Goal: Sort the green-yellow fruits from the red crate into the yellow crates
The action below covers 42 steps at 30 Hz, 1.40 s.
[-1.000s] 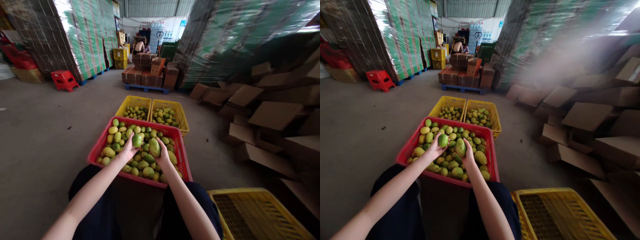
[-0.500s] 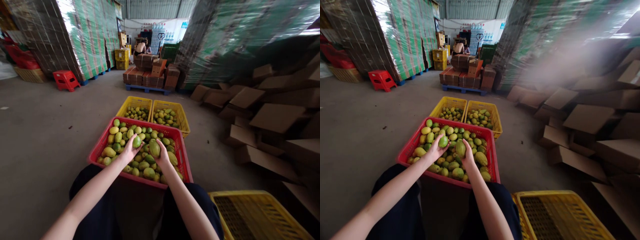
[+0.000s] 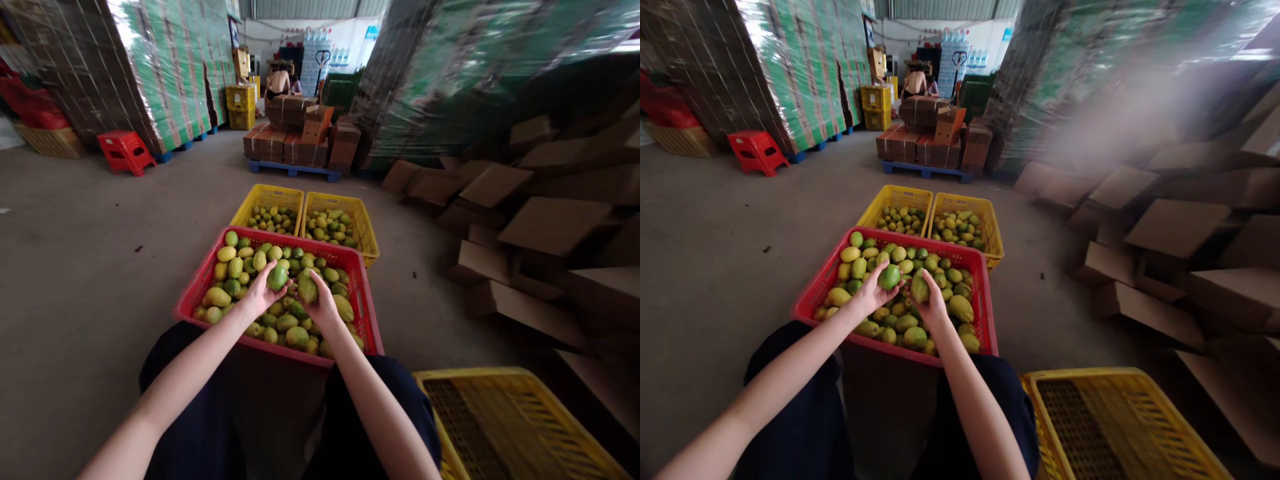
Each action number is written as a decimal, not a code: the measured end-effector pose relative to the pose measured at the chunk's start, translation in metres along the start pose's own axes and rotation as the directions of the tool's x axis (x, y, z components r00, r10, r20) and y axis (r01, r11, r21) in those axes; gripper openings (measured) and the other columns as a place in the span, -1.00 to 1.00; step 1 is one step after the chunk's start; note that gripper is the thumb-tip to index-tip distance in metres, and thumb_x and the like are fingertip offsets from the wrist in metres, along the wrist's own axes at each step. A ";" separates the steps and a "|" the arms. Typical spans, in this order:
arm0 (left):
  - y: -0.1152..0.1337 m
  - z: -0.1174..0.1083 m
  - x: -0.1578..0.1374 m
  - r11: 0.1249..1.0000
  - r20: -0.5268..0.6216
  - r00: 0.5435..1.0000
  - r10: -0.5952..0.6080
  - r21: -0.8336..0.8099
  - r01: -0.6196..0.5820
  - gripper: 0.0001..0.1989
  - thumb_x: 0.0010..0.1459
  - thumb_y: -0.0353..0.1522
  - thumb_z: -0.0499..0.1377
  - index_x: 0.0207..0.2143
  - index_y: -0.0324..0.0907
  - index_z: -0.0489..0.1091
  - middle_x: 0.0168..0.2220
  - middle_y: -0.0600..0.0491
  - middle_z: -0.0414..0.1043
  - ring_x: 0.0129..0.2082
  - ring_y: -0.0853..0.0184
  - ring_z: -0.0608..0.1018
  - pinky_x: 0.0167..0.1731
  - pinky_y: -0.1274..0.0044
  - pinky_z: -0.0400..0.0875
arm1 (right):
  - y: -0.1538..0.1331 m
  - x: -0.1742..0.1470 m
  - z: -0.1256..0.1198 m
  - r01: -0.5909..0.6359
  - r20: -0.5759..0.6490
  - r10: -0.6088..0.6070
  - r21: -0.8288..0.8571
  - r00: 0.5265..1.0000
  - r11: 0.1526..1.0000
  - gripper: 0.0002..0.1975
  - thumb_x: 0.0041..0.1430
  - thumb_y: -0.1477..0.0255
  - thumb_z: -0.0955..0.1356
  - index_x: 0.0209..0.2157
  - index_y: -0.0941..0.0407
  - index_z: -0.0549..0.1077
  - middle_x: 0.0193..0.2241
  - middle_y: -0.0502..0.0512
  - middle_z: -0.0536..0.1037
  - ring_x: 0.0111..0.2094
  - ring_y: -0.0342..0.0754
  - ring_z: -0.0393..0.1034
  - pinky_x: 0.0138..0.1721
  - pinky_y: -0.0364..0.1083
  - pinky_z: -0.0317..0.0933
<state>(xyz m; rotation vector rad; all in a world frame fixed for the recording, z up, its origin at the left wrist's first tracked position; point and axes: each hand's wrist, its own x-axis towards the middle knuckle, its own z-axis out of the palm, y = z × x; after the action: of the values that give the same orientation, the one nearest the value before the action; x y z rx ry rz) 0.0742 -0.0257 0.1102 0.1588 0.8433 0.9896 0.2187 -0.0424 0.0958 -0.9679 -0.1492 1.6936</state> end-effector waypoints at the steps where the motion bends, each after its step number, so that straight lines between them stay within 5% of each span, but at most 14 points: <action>1: 0.000 0.000 0.000 1.000 -0.002 1.000 0.017 0.006 -0.017 -0.81 0.23 -0.31 0.18 -0.33 -0.29 0.43 -0.49 0.02 0.49 -0.56 0.37 0.57 -0.63 0.63 0.48 | 0.000 0.000 0.000 0.003 0.003 -0.003 0.000 1.000 1.000 -0.93 0.10 0.40 0.40 -0.35 0.06 0.44 -0.57 -0.04 0.58 -0.59 -0.07 0.49 -0.60 -0.14 0.40; 10: 0.002 -0.004 0.001 0.995 -0.072 0.993 0.091 -0.039 -0.094 -0.72 0.24 -0.22 0.08 -0.32 -0.26 0.43 -0.51 -0.02 0.50 -0.63 0.41 0.49 -0.71 0.66 0.35 | -0.004 0.001 -0.003 -0.018 -0.096 0.026 0.087 0.995 0.996 -0.84 0.20 0.37 0.28 -0.41 0.11 0.43 -0.65 -0.03 0.53 -0.66 -0.10 0.41 -0.64 -0.15 0.34; 14: -0.001 -0.002 0.004 0.993 -0.074 0.996 0.043 -0.105 -0.051 -0.73 0.30 -0.30 0.01 -0.19 -0.25 0.45 -0.49 -0.04 0.51 -0.51 0.33 0.57 -0.59 0.60 0.49 | 0.000 0.007 -0.006 -0.029 -0.076 0.038 0.113 0.996 0.993 -0.79 0.25 0.36 0.23 -0.37 0.10 0.45 -0.62 0.00 0.55 -0.59 -0.06 0.48 -0.58 -0.13 0.37; 18: -0.002 0.005 0.002 0.992 -0.066 0.996 0.064 -0.102 -0.070 -0.74 0.30 -0.25 0.06 -0.17 -0.25 0.43 -0.46 -0.03 0.52 -0.47 0.30 0.60 -0.51 0.55 0.56 | 0.002 0.004 -0.002 -0.041 -0.024 0.044 0.095 0.999 0.995 -0.75 0.26 0.27 0.25 -0.36 0.11 0.45 -0.62 0.02 0.55 -0.56 -0.03 0.50 -0.53 -0.08 0.41; 22: 0.002 0.006 -0.002 0.995 -0.102 0.990 0.099 -0.023 -0.102 -0.84 0.20 -0.31 0.19 -0.24 -0.24 0.42 -0.52 0.06 0.48 -0.64 0.43 0.51 -0.65 0.66 0.45 | -0.002 -0.004 0.004 -0.012 0.009 0.012 0.056 1.000 0.998 -0.89 0.20 0.41 0.32 -0.41 0.09 0.41 -0.64 -0.04 0.53 -0.63 -0.10 0.43 -0.62 -0.17 0.34; 30: 0.003 -0.006 0.002 0.996 0.039 0.999 0.035 -0.083 -0.032 -0.62 0.31 -0.20 -0.02 -0.23 -0.30 0.46 -0.48 -0.08 0.52 -0.60 0.36 0.51 -0.67 0.61 0.41 | -0.005 0.002 -0.004 -0.111 -0.025 0.112 0.037 0.993 0.993 -0.72 0.26 0.31 0.22 -0.43 0.15 0.43 -0.64 0.11 0.53 -0.65 -0.05 0.42 -0.67 -0.13 0.29; 35: 0.001 -0.002 0.003 0.995 0.022 0.999 0.035 -0.092 -0.033 -0.69 0.34 -0.27 -0.03 -0.08 -0.22 0.44 -0.42 -0.01 0.54 -0.45 0.32 0.60 -0.52 0.56 0.52 | -0.002 0.002 -0.002 -0.083 -0.068 0.086 0.049 0.994 0.995 -0.74 0.29 0.34 0.22 -0.41 0.12 0.43 -0.65 0.02 0.53 -0.66 -0.07 0.43 -0.63 -0.13 0.35; 42: 0.005 0.002 -0.002 0.994 -0.037 0.995 0.097 -0.039 -0.099 -0.80 0.18 -0.29 0.19 -0.25 -0.26 0.44 -0.46 -0.01 0.53 -0.56 0.40 0.55 -0.59 0.63 0.47 | -0.001 -0.001 0.001 0.017 -0.030 -0.016 0.016 0.999 1.000 -0.98 0.09 0.47 0.37 -0.39 0.08 0.43 -0.60 -0.05 0.56 -0.67 -0.13 0.40 -0.67 -0.18 0.33</action>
<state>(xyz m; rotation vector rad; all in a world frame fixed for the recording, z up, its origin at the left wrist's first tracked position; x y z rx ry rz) 0.0714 -0.0243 0.1147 0.1493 0.8534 1.1036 0.2189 -0.0431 0.0973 -0.9771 -0.1234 1.6623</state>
